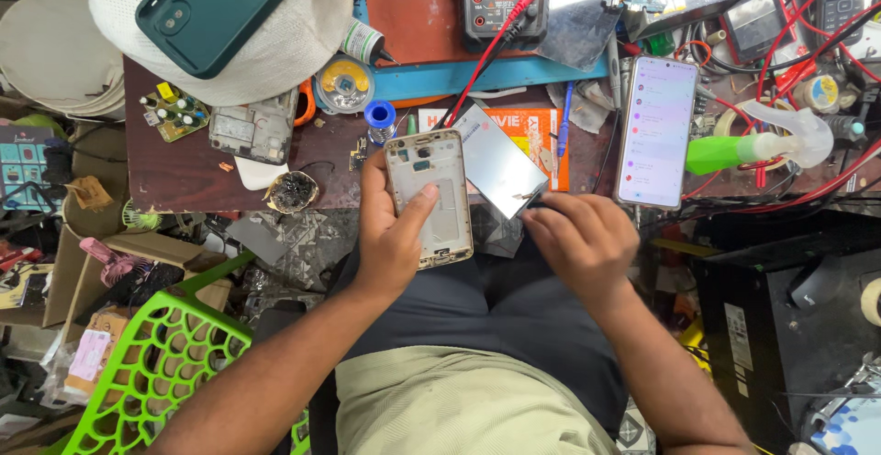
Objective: The person works on a disassembled smartphone at a cluttered repair bench. They use a screwdriver to adjust internal components, connect a multimeter probe to the device, and interact with a second phone on the bench. The person repeatedly opens and closes the phone casing while handling tools and wires.
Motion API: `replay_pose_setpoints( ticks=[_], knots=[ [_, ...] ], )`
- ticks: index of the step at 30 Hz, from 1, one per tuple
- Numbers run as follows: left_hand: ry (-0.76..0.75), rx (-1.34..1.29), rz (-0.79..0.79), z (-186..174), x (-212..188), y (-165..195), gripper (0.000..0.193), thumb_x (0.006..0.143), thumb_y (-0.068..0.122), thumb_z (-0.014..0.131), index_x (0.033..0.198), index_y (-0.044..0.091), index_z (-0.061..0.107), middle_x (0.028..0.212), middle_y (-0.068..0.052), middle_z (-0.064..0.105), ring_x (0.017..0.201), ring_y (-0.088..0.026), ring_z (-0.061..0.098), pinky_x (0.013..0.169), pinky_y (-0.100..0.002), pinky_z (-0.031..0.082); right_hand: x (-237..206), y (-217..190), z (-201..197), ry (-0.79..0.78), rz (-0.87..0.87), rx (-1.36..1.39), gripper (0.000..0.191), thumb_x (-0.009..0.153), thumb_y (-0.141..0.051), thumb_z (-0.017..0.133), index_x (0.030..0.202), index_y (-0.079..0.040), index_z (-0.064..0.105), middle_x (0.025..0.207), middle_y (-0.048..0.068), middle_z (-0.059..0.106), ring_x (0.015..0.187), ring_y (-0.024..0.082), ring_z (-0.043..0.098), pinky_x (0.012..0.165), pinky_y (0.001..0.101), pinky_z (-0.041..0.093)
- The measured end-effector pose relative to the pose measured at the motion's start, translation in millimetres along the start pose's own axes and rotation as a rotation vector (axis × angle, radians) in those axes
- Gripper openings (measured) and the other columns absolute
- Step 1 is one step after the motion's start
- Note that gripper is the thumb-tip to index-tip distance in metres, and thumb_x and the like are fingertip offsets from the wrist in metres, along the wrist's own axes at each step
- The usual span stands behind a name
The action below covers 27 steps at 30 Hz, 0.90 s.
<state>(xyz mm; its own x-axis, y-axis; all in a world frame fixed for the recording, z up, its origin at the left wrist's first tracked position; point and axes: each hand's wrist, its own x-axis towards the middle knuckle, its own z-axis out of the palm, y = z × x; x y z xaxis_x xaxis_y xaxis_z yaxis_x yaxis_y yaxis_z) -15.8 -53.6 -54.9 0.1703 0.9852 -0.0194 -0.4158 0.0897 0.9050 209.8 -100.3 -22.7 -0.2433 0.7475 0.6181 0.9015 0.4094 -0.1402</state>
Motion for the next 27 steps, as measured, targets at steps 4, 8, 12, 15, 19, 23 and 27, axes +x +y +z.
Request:
replay_pose_setpoints(
  ticks=[4,8,12,15,19,23,27],
  knots=[
    [-0.006,-0.041,0.003,1,-2,4,0.049,0.101,0.002,0.055,0.146,0.0,0.034,0.131,-0.014,0.058,0.12,-0.016,0.061,0.107,-0.035,0.05,-1,0,11,0.03,-0.123,-0.118,0.018,0.085,-0.013,0.089,0.1,-0.012,0.079,0.103,0.002,0.075,0.085,0.021,0.068,0.07,0.0343,0.054],
    [0.001,-0.053,0.007,2,-2,6,0.05,0.101,0.001,0.055,0.146,0.0,0.034,0.132,-0.013,0.058,0.12,-0.016,0.06,0.108,-0.035,0.049,3,-1,12,0.035,-0.163,-0.15,0.018,0.087,-0.012,0.086,0.105,-0.012,0.081,0.105,0.0,0.075,0.086,0.018,0.068,0.07,0.0321,0.054],
    [0.017,-0.048,0.008,2,-2,4,0.05,0.101,0.0,0.055,0.146,0.0,0.035,0.131,-0.014,0.058,0.119,-0.016,0.06,0.107,-0.035,0.049,5,2,7,0.064,-0.25,-0.203,0.018,0.087,-0.012,0.084,0.105,-0.011,0.082,0.107,0.0,0.076,0.092,0.018,0.068,0.074,0.0318,0.057],
    [0.036,-0.091,0.036,2,-3,3,0.05,0.101,0.0,0.055,0.146,0.0,0.034,0.131,-0.014,0.057,0.119,-0.017,0.059,0.107,-0.035,0.048,5,10,5,0.142,-0.252,-0.205,0.014,0.09,-0.008,0.082,0.103,-0.011,0.08,0.106,0.001,0.075,0.095,0.02,0.068,0.078,0.0341,0.057],
    [0.077,-0.099,0.093,2,-4,5,0.045,0.106,0.011,0.052,0.147,0.0,0.036,0.136,-0.014,0.054,0.125,-0.018,0.054,0.112,-0.037,0.043,2,25,4,0.216,0.007,0.032,0.008,0.103,-0.003,0.073,0.107,-0.008,0.068,0.111,0.01,0.073,0.105,0.027,0.069,0.088,0.0372,0.056],
    [0.135,-0.136,0.067,3,-4,5,0.048,0.107,0.024,0.046,0.148,0.003,0.035,0.139,-0.012,0.051,0.13,-0.018,0.051,0.114,-0.036,0.039,-3,43,-8,0.315,0.265,0.399,0.017,0.115,-0.018,0.067,0.118,-0.006,0.055,0.114,0.013,0.073,0.101,0.025,0.072,0.089,0.035,0.055],
    [0.121,-0.169,0.051,6,-4,2,0.045,0.113,0.027,0.043,0.149,-0.001,0.039,0.137,-0.012,0.051,0.128,-0.017,0.049,0.114,-0.035,0.038,-9,53,-26,0.51,0.457,0.958,0.028,0.111,-0.032,0.069,0.122,-0.012,0.053,0.109,0.005,0.068,0.097,0.019,0.07,0.092,0.0347,0.06]
  ],
)
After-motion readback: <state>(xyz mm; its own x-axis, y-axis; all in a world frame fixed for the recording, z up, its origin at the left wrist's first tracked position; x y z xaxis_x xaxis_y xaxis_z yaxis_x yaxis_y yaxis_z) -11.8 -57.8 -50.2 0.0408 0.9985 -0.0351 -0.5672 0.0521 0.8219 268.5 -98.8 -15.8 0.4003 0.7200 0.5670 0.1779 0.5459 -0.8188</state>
